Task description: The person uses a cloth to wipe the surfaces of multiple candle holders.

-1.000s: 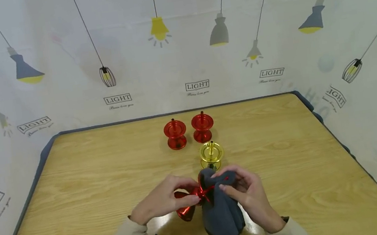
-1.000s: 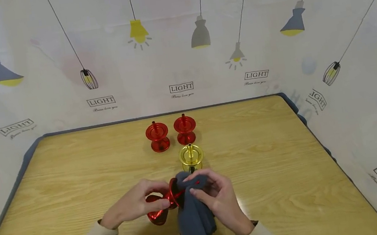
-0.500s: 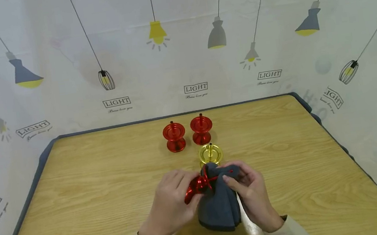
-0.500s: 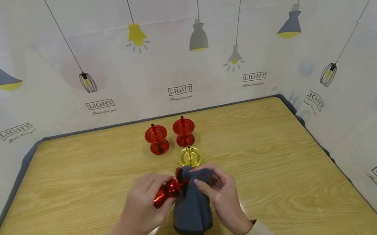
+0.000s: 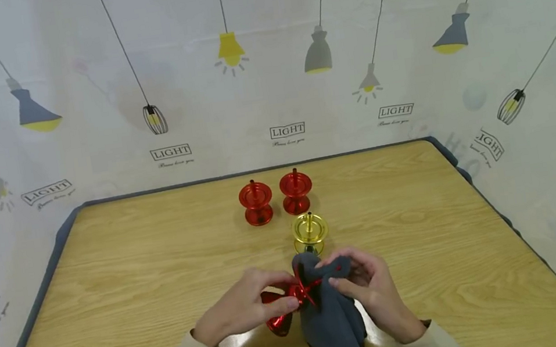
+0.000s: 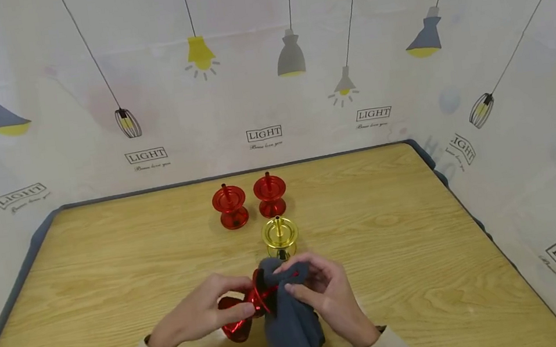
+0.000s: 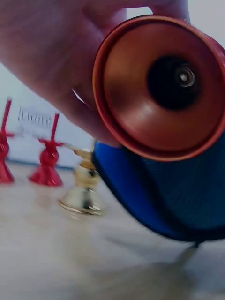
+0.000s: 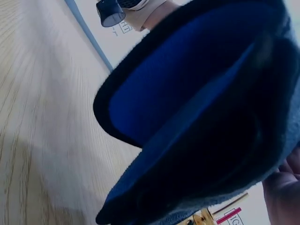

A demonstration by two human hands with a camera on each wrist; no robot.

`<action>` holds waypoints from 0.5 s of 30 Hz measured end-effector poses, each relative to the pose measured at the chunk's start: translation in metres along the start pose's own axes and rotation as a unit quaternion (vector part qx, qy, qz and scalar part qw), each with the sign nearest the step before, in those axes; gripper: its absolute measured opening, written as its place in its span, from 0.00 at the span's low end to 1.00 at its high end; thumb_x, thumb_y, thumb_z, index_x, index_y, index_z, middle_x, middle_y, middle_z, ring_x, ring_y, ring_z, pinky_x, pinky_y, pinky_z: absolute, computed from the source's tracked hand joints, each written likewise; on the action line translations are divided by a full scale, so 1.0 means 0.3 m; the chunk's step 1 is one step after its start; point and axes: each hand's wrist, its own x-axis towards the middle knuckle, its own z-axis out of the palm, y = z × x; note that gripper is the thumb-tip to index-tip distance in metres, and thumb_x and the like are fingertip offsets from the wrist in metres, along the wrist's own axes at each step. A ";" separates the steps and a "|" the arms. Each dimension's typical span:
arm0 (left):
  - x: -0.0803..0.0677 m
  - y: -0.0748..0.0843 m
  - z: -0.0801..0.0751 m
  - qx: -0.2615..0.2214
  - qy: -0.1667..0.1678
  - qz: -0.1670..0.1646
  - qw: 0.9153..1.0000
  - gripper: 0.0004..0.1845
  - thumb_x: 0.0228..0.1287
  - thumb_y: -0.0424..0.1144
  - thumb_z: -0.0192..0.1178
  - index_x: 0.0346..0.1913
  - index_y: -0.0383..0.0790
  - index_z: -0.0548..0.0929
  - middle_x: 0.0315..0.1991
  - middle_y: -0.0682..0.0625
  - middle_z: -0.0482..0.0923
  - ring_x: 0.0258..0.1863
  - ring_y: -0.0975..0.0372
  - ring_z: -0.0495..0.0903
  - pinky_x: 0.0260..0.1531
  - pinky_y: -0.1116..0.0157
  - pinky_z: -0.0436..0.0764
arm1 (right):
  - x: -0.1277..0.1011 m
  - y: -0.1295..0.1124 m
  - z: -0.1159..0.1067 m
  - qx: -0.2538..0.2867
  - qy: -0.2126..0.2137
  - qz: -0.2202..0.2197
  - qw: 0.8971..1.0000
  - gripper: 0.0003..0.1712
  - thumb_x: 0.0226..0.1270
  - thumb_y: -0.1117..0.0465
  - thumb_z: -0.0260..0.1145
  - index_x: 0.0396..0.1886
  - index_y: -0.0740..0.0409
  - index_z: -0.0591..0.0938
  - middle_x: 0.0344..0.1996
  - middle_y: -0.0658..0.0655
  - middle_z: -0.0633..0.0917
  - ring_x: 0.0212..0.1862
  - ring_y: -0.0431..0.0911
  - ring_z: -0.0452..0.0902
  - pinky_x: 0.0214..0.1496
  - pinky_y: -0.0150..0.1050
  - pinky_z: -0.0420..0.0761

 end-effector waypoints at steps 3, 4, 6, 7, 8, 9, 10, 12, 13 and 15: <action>-0.001 -0.012 0.001 -0.039 -0.016 -0.019 0.999 0.20 0.78 0.47 0.55 0.59 0.35 0.82 0.49 0.46 0.87 0.45 0.67 0.86 0.50 0.66 0.83 | 0.001 0.001 0.000 -0.004 -0.004 -0.010 1.000 0.13 0.66 0.77 0.64 0.50 0.71 0.78 0.47 0.51 0.88 0.50 0.44 0.85 0.50 0.34 0.84; -0.001 -0.011 0.008 -0.028 -0.001 -0.015 1.000 0.20 0.78 0.46 0.54 0.60 0.35 0.82 0.49 0.46 0.87 0.45 0.66 0.86 0.49 0.67 0.83 | 0.003 0.001 0.002 -0.005 0.004 -0.008 1.000 0.13 0.67 0.76 0.63 0.50 0.72 0.78 0.47 0.51 0.88 0.50 0.44 0.85 0.50 0.34 0.84; -0.003 0.000 0.031 0.055 0.059 0.020 0.997 0.20 0.75 0.45 0.59 0.60 0.36 0.82 0.48 0.48 0.86 0.44 0.66 0.84 0.47 0.67 0.83 | 0.009 -0.001 0.009 -0.004 0.032 0.004 0.999 0.13 0.67 0.76 0.64 0.51 0.73 0.78 0.47 0.51 0.88 0.49 0.43 0.85 0.49 0.34 0.84; -0.002 0.007 0.044 0.115 0.099 0.043 0.988 0.20 0.72 0.45 0.63 0.60 0.36 0.82 0.48 0.49 0.86 0.45 0.65 0.84 0.47 0.66 0.83 | 0.012 -0.003 0.015 -0.004 0.053 0.011 0.999 0.14 0.67 0.75 0.64 0.51 0.74 0.77 0.47 0.50 0.88 0.49 0.43 0.85 0.49 0.34 0.84; -0.001 0.014 0.058 0.177 0.141 0.062 0.972 0.21 0.68 0.44 0.67 0.59 0.37 0.82 0.48 0.50 0.85 0.46 0.65 0.83 0.48 0.66 0.83 | 0.015 -0.005 0.020 -0.003 0.076 0.022 0.997 0.14 0.67 0.75 0.65 0.51 0.75 0.77 0.46 0.50 0.88 0.48 0.43 0.85 0.49 0.34 0.84; 0.002 0.022 0.070 0.231 0.179 0.077 0.953 0.23 0.64 0.44 0.71 0.58 0.38 0.82 0.47 0.51 0.84 0.46 0.63 0.82 0.48 0.64 0.83 | 0.019 -0.007 0.026 0.001 0.097 0.032 0.995 0.14 0.66 0.75 0.66 0.51 0.75 0.77 0.45 0.50 0.89 0.48 0.43 0.85 0.48 0.34 0.84; 0.005 0.024 0.080 0.281 0.212 0.092 0.932 0.24 0.59 0.44 0.74 0.57 0.39 0.83 0.47 0.52 0.84 0.46 0.63 0.81 0.50 0.63 0.83 | 0.022 -0.010 0.032 0.003 0.118 0.043 0.992 0.14 0.66 0.75 0.66 0.50 0.75 0.78 0.44 0.50 0.89 0.47 0.44 0.86 0.48 0.34 0.84; 0.012 0.024 0.094 0.347 0.257 0.119 0.894 0.26 0.51 0.42 0.79 0.53 0.40 0.83 0.45 0.53 0.84 0.44 0.62 0.81 0.53 0.60 0.83 | 0.025 -0.014 0.043 0.016 0.148 0.060 0.987 0.15 0.64 0.75 0.68 0.49 0.75 0.78 0.43 0.50 0.89 0.45 0.44 0.86 0.47 0.34 0.84; 0.015 0.022 0.098 0.363 0.268 0.128 0.883 0.26 0.49 0.40 0.80 0.52 0.40 0.84 0.44 0.53 0.84 0.42 0.62 0.81 0.53 0.60 0.83 | 0.025 -0.015 0.048 0.022 0.155 0.064 0.986 0.15 0.64 0.75 0.68 0.49 0.75 0.78 0.43 0.50 0.89 0.45 0.44 0.86 0.47 0.35 0.84; 0.017 0.018 0.103 0.379 0.279 0.137 0.872 0.25 0.47 0.38 0.80 0.51 0.40 0.84 0.41 0.53 0.84 0.39 0.62 0.80 0.52 0.60 0.83 | 0.024 -0.015 0.053 0.030 0.156 0.069 0.985 0.14 0.64 0.75 0.68 0.49 0.73 0.79 0.43 0.50 0.90 0.45 0.44 0.86 0.47 0.35 0.84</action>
